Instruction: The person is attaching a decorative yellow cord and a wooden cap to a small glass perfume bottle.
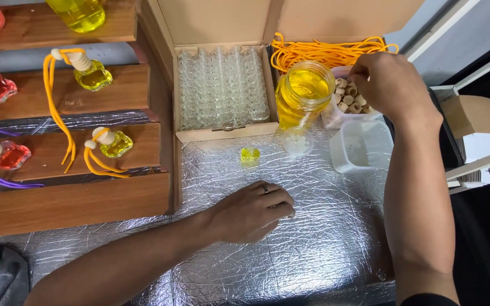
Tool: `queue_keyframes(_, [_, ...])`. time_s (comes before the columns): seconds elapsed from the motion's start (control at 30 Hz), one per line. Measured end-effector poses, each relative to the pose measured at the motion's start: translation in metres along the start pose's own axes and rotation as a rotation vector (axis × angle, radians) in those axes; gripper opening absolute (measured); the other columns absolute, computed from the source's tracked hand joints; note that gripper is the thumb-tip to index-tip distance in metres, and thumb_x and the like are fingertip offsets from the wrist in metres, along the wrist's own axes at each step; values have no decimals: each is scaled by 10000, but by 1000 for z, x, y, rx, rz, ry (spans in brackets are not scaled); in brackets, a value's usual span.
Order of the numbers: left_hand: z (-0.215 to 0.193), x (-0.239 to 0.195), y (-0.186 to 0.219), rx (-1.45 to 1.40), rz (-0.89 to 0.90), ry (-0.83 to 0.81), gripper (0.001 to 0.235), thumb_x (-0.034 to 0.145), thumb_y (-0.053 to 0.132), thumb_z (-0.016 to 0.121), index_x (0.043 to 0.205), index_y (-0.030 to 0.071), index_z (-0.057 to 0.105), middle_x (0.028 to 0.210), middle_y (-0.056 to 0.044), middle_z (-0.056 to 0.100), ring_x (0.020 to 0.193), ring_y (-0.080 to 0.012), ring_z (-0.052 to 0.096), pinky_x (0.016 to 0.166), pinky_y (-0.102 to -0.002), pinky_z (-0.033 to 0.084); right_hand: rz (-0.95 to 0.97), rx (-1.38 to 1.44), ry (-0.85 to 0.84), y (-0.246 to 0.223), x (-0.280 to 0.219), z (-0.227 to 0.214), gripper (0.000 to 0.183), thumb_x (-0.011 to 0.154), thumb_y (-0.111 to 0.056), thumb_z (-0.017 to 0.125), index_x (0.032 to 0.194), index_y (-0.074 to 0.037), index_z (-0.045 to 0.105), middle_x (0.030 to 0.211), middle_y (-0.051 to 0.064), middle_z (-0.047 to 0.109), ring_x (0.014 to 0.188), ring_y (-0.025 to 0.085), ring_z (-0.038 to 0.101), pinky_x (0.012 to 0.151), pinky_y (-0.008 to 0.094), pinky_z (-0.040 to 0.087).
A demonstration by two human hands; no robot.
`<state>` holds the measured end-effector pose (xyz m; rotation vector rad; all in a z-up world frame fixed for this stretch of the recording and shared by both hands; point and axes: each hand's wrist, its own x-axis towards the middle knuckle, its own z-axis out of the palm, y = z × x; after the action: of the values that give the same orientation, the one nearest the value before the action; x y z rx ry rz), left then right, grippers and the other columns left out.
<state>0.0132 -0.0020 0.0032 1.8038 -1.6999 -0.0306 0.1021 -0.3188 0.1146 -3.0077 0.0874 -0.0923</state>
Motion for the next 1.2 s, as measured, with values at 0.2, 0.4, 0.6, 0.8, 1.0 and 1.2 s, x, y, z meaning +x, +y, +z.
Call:
queue_keyframes(0.2, [-3, 0, 0, -37, -7, 2, 189, 925, -2, 651, 1109, 40, 637, 1132, -96, 633, 1030, -255, 582, 962, -404, 456, -16, 23, -63, -7, 7, 6, 247, 1012, -89, 547, 1098, 22, 750, 986, 237, 750, 863, 455, 667, 658, 546, 488])
queue_keyframes(0.4, [-3, 0, 0, -27, -19, -13, 199, 933, 28, 644, 1130, 57, 637, 1169, -80, 627, 1069, -253, 570, 975, -400, 445, 46, 125, -113, -22, -1, -9, 186, 989, -85, 579, 1065, -44, 744, 1024, 135, 755, 927, 365, 658, 736, 494, 471])
queue_keyframes(0.6, [-1, 1, -1, -14, -64, -86, 221, 959, 66, 589, 1172, 66, 647, 1198, -80, 642, 1102, -245, 576, 1016, -414, 437, 78, 177, -237, -24, -1, -7, 139, 971, -86, 620, 1107, -57, 620, 1007, 147, 709, 866, 327, 647, 690, 461, 460])
queue_keyframes(0.8, [-2, 0, -1, -51, -44, -33, 191, 959, 32, 589, 1138, 56, 653, 1166, -85, 651, 1076, -248, 590, 992, -416, 442, 55, 136, -229, -27, -3, -12, 93, 987, -34, 561, 1048, -43, 631, 917, 160, 656, 784, 317, 602, 611, 447, 417])
queue_keyframes(1.0, [-1, -1, -2, -63, -73, -61, 186, 982, 64, 569, 1150, 69, 647, 1187, -86, 651, 1103, -245, 590, 1015, -431, 445, 17, 163, -273, -27, -3, -15, 177, 878, 18, 573, 989, -48, 695, 882, 122, 705, 761, 283, 615, 636, 431, 423])
queue_keyframes(1.2, [-6, 2, 1, -101, -48, 24, 175, 976, 13, 545, 1118, 63, 634, 1152, -95, 656, 1059, -264, 607, 998, -423, 458, 19, 191, -136, -18, -8, -30, 218, 1033, -128, 583, 1195, -26, 686, 1145, 158, 714, 947, 330, 678, 740, 472, 520])
